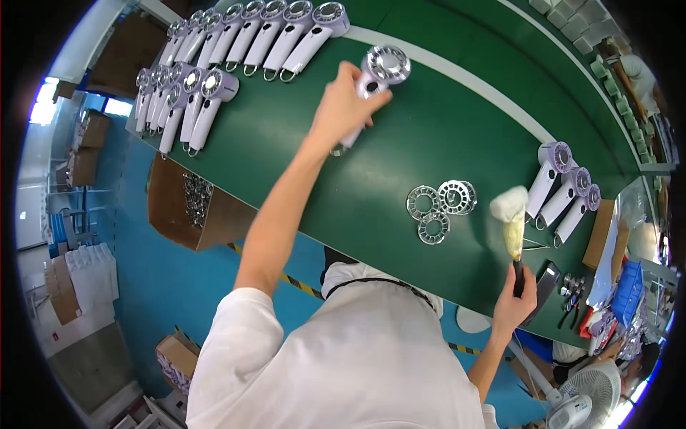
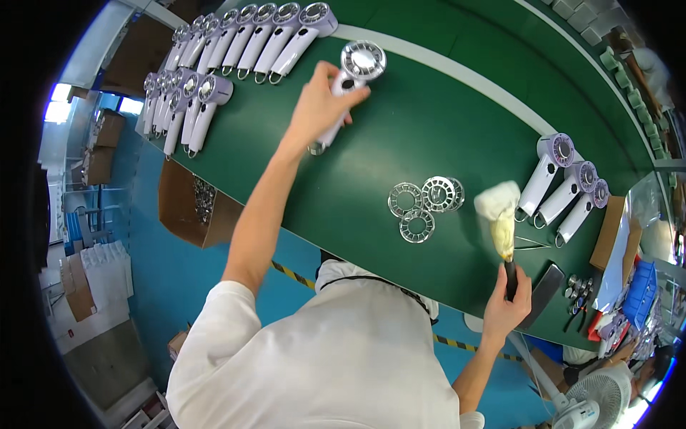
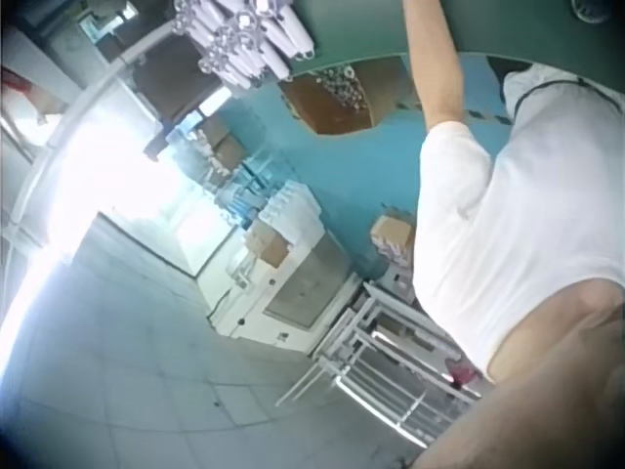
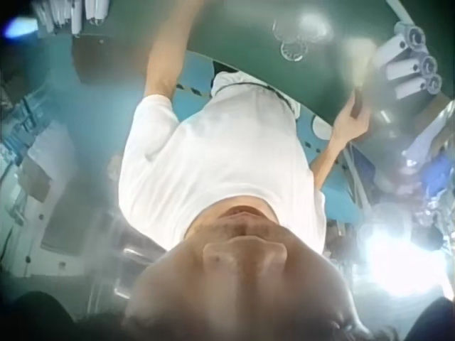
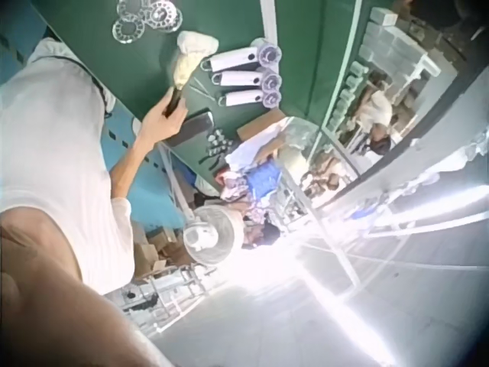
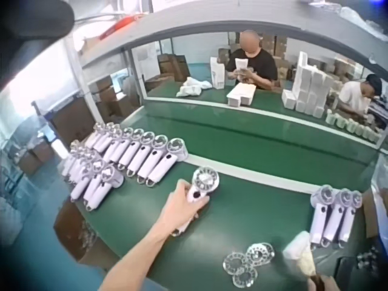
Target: The person assembles portable fans by fitting metal rings onto the fan heads and tapping them with a padded mallet. The person then gathers the assembled fans from the workbench, carries them across the room, and places them onto another assembly table.
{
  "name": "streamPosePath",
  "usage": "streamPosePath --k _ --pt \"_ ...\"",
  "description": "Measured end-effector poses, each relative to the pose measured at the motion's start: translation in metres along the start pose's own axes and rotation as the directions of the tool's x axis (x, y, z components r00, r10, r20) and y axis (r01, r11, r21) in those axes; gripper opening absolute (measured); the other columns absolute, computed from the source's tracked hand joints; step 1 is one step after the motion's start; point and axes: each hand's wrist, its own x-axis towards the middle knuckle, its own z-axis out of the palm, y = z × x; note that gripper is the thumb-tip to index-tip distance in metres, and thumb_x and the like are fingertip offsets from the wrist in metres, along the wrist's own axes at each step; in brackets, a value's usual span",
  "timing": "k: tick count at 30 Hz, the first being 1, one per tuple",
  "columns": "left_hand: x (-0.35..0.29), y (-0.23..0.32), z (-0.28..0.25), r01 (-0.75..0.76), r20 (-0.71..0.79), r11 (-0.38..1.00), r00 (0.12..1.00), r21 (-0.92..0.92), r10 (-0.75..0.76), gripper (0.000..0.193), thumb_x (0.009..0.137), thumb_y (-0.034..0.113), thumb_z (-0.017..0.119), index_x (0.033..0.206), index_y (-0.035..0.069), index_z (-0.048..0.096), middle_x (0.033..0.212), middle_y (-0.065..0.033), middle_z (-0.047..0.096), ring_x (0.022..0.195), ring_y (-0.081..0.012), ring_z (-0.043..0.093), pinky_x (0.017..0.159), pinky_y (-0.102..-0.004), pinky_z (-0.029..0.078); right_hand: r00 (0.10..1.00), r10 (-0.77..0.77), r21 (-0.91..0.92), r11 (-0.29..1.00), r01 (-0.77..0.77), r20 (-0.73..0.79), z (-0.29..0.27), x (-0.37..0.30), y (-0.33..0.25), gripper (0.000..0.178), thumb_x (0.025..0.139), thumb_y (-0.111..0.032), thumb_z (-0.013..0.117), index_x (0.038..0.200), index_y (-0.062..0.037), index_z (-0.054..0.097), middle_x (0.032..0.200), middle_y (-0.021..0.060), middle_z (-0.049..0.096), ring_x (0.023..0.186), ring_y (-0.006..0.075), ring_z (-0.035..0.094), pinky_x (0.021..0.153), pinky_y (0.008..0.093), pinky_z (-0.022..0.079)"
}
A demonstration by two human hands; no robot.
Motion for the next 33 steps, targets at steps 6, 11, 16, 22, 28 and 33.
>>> streamPosePath --k 6,11,16,22,28,33 --pt "0.093 -0.037 -0.012 -0.083 -0.222 0.832 0.945 0.549 0.241 0.051 0.075 0.044 0.068 0.098 -0.001 0.064 0.094 -0.0201 0.067 0.091 -0.0358 0.063 0.076 -0.0443 0.050 0.993 -0.111 -0.104 0.988 0.115 0.039 -0.015 -0.021 0.045 0.020 0.083 -0.009 0.069 0.097 0.0014 0.061 0.083 0.0123 0.055 0.070 0.0279 0.055 0.064 0.0323 0.045" --pt "0.119 -0.057 -0.012 -0.141 -0.190 0.773 0.928 0.618 0.321 0.057 0.081 0.049 0.062 0.100 -0.004 0.063 0.098 -0.0237 0.065 0.094 -0.0373 0.063 0.081 -0.0454 0.048 0.986 -0.155 -0.159 0.974 0.164 0.069 -0.020 -0.023 0.056 0.024 0.078 -0.009 0.072 0.098 -0.0004 0.061 0.095 0.0135 0.054 0.091 0.0318 0.052 0.083 0.0401 0.042" --pt "0.105 -0.039 -0.023 -0.157 -0.157 0.624 0.895 0.765 0.417 0.060 0.083 0.051 0.060 0.104 -0.005 0.063 0.100 -0.0251 0.064 0.096 -0.0385 0.061 0.083 -0.0446 0.047 0.967 -0.257 -0.157 0.954 0.253 0.000 -0.022 0.007 0.017 0.028 0.072 -0.007 0.075 0.097 -0.0017 0.063 0.103 0.0122 0.056 0.096 0.0306 0.053 0.084 0.0397 0.043" --pt "0.066 0.020 0.027 -0.279 -0.166 0.788 0.887 0.549 0.430 0.046 0.086 0.039 0.061 0.106 -0.002 0.062 0.090 -0.0174 0.066 0.086 -0.0336 0.063 0.076 -0.0410 0.049 0.884 -0.467 0.316 0.837 0.448 -0.017 0.058 0.025 -0.057 0.023 0.073 -0.010 0.075 0.091 -0.0032 0.064 0.088 0.0091 0.057 0.078 0.0268 0.058 0.068 0.0361 0.047" --pt "0.016 0.069 0.135 -0.424 0.288 0.842 0.897 0.333 0.337 0.034 0.086 0.038 0.059 0.092 0.005 0.066 0.080 -0.0137 0.068 0.079 -0.0324 0.066 0.071 -0.0418 0.052 0.790 -0.571 0.241 0.818 0.523 0.224 0.106 0.025 -0.091 0.033 0.074 -0.020 0.073 0.097 -0.0019 0.058 0.098 0.0113 0.051 0.091 0.0268 0.049 0.077 0.0356 0.042" --pt "-0.010 0.091 0.195 -0.367 0.476 0.917 0.841 0.155 0.256 0.055 0.084 0.053 0.059 0.092 -0.001 0.066 0.084 -0.0161 0.067 0.085 -0.0305 0.063 0.076 -0.0392 0.050 0.827 -0.537 0.214 0.839 0.501 0.166 0.110 0.013 -0.075 0.024 0.076 -0.014 0.071 0.096 -0.0044 0.060 0.103 0.0102 0.052 0.096 0.0274 0.048 0.081 0.0392 0.040"
